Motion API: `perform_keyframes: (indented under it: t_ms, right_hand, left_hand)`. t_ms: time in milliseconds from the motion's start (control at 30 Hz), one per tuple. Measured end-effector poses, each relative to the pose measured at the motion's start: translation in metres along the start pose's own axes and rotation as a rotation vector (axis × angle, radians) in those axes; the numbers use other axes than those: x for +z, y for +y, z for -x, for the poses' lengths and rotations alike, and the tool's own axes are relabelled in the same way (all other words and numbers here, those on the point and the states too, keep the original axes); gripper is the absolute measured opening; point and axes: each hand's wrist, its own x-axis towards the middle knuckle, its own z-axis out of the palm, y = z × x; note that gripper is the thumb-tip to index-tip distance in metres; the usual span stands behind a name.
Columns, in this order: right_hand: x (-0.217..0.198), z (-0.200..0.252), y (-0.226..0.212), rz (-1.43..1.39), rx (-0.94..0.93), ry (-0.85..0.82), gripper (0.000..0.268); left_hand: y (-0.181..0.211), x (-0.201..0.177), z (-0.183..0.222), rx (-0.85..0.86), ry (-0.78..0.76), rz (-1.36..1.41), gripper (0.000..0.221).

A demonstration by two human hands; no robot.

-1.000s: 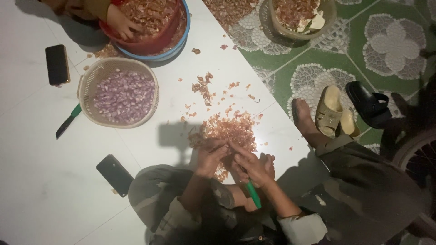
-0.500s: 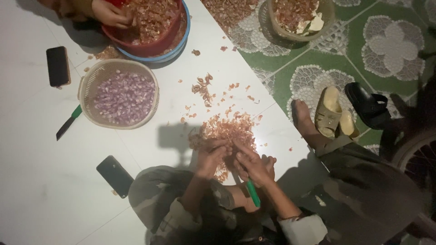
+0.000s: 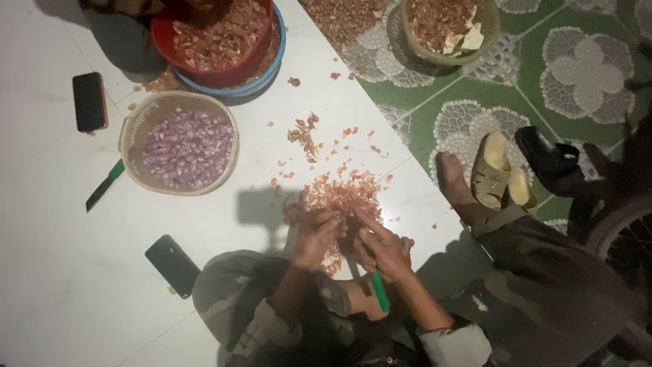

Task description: Peeling the outer skin off shallots and trimming the ends with a knife while sitting on the floor.

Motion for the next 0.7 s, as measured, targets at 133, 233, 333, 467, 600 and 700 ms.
perform_keyframes:
  t_ms: [133,233,333,467,600,700]
  right_hand:
    - [0.002,-0.002,0.002,0.031,0.004,0.025,0.054]
    - [0.003,-0.004,0.015,-0.089,0.037,0.005,0.066]
    - [0.002,-0.006,0.021,-0.100,0.038,-0.122,0.064]
    - [-0.005,-0.008,0.029,-0.126,0.067,-0.138,0.062]
    - [0.002,-0.005,0.019,-0.197,0.117,-0.121,0.055]
    - [-0.007,-0.006,0.026,-0.211,0.136,-0.119,0.056]
  left_hand:
    - [0.009,0.010,0.005,-0.020,0.025,-0.026,0.027]
    - [0.024,0.024,0.012,0.003,0.023,-0.002,0.023]
    - [0.031,0.032,0.016,0.017,0.074,-0.093,0.028]
    - [0.020,0.023,0.013,-0.008,0.062,-0.087,0.029]
    - [0.009,0.014,0.007,-0.007,0.041,-0.056,0.032]
    - [0.008,0.013,0.007,-0.005,0.028,-0.064,0.033]
